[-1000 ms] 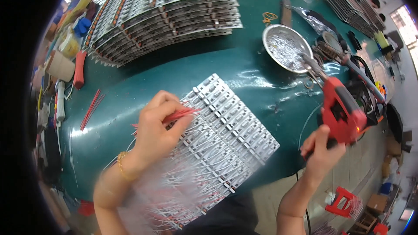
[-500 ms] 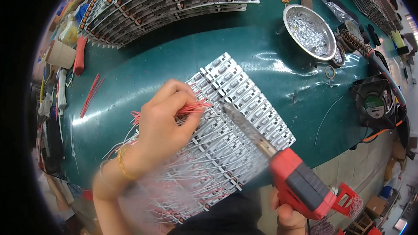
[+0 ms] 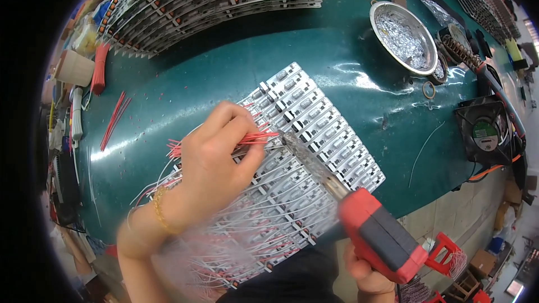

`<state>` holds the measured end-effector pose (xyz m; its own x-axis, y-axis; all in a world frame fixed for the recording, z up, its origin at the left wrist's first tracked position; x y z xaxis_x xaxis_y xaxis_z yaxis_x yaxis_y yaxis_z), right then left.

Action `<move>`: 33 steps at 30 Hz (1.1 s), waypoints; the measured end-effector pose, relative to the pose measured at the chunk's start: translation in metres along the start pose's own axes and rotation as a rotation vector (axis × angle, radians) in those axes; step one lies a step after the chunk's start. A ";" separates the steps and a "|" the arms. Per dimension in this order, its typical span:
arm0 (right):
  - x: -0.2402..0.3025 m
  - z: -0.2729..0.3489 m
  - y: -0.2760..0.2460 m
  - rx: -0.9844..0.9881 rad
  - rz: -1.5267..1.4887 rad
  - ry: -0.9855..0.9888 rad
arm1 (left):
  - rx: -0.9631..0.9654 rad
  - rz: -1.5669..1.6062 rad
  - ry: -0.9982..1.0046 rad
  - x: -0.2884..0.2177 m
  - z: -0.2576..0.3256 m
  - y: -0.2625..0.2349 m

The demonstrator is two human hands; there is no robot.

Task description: The person assembles electronic circuit board arrays by joining wires to led strips and circuit board arrays with a heat gun, using heat shrink tubing to insulate the connections.

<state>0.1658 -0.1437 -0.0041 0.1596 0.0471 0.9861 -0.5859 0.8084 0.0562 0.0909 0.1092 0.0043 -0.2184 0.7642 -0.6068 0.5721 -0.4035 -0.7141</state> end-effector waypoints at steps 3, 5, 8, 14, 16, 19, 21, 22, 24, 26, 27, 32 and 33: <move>0.015 -0.002 0.009 0.001 0.023 -0.008 | -0.011 0.000 0.011 0.000 0.000 0.000; 0.016 -0.002 0.011 0.005 -0.010 -0.003 | -0.014 0.000 0.019 0.000 0.001 0.000; 0.024 -0.002 0.013 0.010 -0.010 0.153 | 0.007 -0.002 0.009 0.000 0.001 -0.001; 0.017 -0.002 0.013 0.014 -0.007 -0.010 | 0.046 0.001 -0.011 -0.002 0.000 -0.003; 0.013 -0.002 0.010 0.018 -0.021 -0.030 | 0.062 0.051 0.007 -0.005 -0.001 -0.007; 0.011 0.000 0.006 0.022 -0.030 -0.054 | 0.023 0.133 -0.008 0.002 -0.003 -0.011; 0.012 0.002 0.002 0.025 -0.031 -0.058 | -0.088 0.028 0.102 0.005 -0.009 -0.019; 0.014 0.003 0.000 0.024 -0.036 -0.045 | -0.202 -0.073 0.208 0.004 -0.010 -0.024; 0.014 0.005 -0.004 0.014 -0.038 -0.033 | -0.182 -0.031 0.122 -0.003 -0.010 -0.034; 0.012 0.007 -0.007 -0.019 -0.062 -0.041 | -0.144 0.024 0.020 -0.007 -0.009 -0.035; 0.013 0.006 -0.006 -0.015 -0.065 -0.039 | -0.144 0.019 0.018 -0.008 -0.008 -0.035; 0.014 0.002 0.007 0.021 0.002 -0.023 | 0.137 -0.073 -0.155 -0.008 -0.009 -0.019; 0.013 0.001 0.009 0.023 0.003 -0.021 | 0.146 -0.128 -0.164 -0.008 -0.010 -0.017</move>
<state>0.1620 -0.1366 0.0097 0.1411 0.0374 0.9893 -0.6047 0.7945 0.0562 0.0904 0.1150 0.0246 -0.4139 0.7269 -0.5480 0.4139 -0.3858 -0.8245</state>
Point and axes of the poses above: each hand's wrist, its own z-axis away from the middle knuckle, its own y-axis out of the palm, x = y × z, the point moved 2 cm from there along -z, towards the middle knuckle, and after that the axes turned 1 degree about y, right-handed, at the moved point
